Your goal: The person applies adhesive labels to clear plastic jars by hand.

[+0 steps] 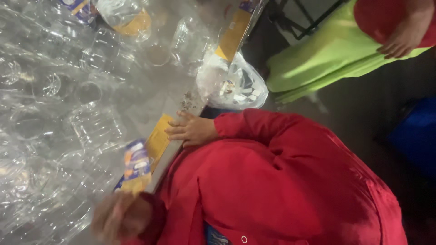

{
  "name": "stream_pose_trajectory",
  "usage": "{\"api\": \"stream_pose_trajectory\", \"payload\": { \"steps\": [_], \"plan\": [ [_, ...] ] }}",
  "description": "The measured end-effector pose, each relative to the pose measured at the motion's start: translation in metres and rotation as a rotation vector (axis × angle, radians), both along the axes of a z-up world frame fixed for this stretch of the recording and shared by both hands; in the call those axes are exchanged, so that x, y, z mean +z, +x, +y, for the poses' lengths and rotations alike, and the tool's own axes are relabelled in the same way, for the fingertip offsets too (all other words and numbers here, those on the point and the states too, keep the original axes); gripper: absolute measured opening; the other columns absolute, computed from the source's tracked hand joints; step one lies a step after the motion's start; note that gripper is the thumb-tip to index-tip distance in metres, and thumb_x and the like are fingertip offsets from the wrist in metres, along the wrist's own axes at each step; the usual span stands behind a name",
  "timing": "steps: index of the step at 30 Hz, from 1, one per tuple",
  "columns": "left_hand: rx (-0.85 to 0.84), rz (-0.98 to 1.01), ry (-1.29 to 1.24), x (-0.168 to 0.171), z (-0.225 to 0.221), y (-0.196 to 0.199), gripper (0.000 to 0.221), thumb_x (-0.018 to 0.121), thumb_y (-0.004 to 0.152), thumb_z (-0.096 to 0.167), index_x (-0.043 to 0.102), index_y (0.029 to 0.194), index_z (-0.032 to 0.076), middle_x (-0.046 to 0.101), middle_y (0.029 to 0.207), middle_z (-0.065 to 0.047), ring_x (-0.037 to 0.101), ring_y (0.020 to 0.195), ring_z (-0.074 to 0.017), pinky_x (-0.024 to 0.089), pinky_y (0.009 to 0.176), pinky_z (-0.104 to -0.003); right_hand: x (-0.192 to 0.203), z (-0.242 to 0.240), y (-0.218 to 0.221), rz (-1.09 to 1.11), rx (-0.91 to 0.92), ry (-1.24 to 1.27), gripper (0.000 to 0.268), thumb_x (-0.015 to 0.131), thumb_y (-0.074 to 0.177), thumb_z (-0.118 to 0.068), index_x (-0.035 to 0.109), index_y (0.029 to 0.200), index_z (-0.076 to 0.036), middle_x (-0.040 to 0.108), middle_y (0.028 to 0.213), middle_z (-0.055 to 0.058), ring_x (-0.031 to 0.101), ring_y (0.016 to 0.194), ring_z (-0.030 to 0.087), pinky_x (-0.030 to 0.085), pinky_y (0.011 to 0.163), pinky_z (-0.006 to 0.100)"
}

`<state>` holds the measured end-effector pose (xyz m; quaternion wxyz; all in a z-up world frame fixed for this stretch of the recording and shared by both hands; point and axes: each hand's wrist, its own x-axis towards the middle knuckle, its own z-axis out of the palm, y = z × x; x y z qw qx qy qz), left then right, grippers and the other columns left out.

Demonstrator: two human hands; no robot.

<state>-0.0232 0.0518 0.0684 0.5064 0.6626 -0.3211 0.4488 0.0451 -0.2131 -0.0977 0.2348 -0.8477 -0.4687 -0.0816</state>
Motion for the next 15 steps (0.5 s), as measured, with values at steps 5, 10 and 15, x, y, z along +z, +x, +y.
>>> {"api": "stream_pose_trajectory", "payload": {
  "steps": [5, 10, 15],
  "plan": [
    [0.351, 0.147, 0.065, -0.015, 0.005, -0.019, 0.028, 0.052, 0.110, 0.018, 0.059, 0.122, -0.007, 0.061, 0.108, -0.022, 0.060, 0.091, -0.0348, 0.050, 0.081, -0.044, 0.016, 0.003, 0.003, -0.142, -0.119, 0.031, 0.043, 0.069, 0.089, -0.037, 0.066, 0.125, -0.013, 0.058, 0.142, 0.011, 0.052, 0.133, 0.031, 0.036, 0.111, 0.056],
    [0.224, 0.700, 0.230, -0.030, -0.027, 0.000, 0.050, 0.058, 0.115, 0.023, 0.049, 0.148, -0.013, 0.053, 0.104, -0.011, 0.047, 0.085, -0.0217, 0.041, 0.073, -0.033, 0.071, -0.017, 0.011, 0.116, -0.251, 0.378, 0.019, 0.066, 0.101, -0.028, 0.069, 0.110, -0.011, 0.071, 0.114, 0.007, 0.065, 0.107, 0.029, 0.048, 0.098, 0.042],
    [-0.085, 1.144, 0.178, -0.027, -0.058, 0.015, 0.030, 0.062, 0.104, 0.015, 0.061, 0.129, -0.002, 0.062, 0.098, -0.005, 0.053, 0.074, -0.0093, 0.044, 0.068, -0.025, 0.136, -0.020, -0.013, 0.625, -0.147, 0.700, 0.023, 0.066, 0.099, -0.024, 0.067, 0.114, -0.007, 0.069, 0.085, 0.008, 0.070, 0.076, 0.027, 0.053, 0.069, 0.037]
  ]
}}
